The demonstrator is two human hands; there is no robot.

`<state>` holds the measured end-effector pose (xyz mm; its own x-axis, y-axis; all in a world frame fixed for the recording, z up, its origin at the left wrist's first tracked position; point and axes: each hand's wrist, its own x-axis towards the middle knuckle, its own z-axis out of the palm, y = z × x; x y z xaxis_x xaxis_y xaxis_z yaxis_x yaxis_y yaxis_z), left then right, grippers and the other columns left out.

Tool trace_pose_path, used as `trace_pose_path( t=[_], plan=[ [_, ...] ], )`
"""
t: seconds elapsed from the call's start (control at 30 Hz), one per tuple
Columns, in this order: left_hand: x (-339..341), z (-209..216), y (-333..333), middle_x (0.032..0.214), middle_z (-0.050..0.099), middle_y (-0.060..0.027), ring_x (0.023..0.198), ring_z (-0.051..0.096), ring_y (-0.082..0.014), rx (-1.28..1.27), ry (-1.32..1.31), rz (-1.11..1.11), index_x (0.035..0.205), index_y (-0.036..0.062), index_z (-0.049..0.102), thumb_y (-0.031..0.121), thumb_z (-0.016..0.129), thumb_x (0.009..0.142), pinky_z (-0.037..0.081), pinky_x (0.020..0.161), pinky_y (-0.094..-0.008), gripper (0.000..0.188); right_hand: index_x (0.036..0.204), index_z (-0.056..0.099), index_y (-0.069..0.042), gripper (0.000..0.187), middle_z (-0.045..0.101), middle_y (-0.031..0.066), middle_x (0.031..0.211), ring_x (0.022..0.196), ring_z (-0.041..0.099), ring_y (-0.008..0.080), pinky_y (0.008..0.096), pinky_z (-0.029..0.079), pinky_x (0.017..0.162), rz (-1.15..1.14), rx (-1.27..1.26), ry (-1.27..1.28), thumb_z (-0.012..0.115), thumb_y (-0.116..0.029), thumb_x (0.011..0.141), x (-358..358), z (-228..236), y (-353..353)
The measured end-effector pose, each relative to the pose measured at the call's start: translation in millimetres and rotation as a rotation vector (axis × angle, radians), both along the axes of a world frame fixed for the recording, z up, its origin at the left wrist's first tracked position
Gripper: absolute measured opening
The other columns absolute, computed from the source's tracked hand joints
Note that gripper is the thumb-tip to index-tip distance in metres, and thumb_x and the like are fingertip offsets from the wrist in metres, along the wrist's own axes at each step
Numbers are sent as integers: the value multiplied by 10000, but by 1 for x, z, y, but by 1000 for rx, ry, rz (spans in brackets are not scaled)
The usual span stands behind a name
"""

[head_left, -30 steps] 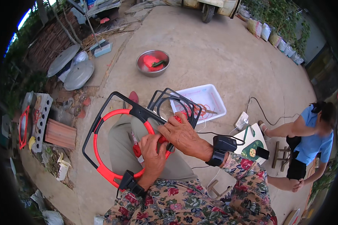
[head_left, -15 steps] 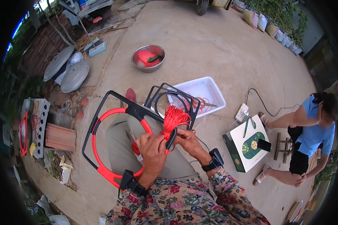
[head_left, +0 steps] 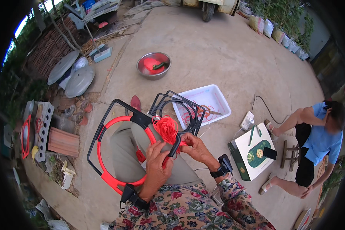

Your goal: Untangling and winding a red rope from a black plastic frame.

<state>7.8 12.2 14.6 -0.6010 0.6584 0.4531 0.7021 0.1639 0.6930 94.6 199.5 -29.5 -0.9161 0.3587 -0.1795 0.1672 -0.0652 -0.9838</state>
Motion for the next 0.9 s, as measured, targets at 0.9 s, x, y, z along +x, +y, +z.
trace_pose_path(
  t=[0.9],
  plan=[
    [7, 2, -10, 1375, 489, -264, 1318, 437, -432, -56, -85, 1, 1016, -93, 606, 4, 689, 782, 383, 1081, -471, 266, 1234, 457, -29, 606, 371, -18, 757, 568, 397, 94, 256, 439, 483, -124, -1065, 386, 710, -464, 897, 105, 122, -37]
  ],
)
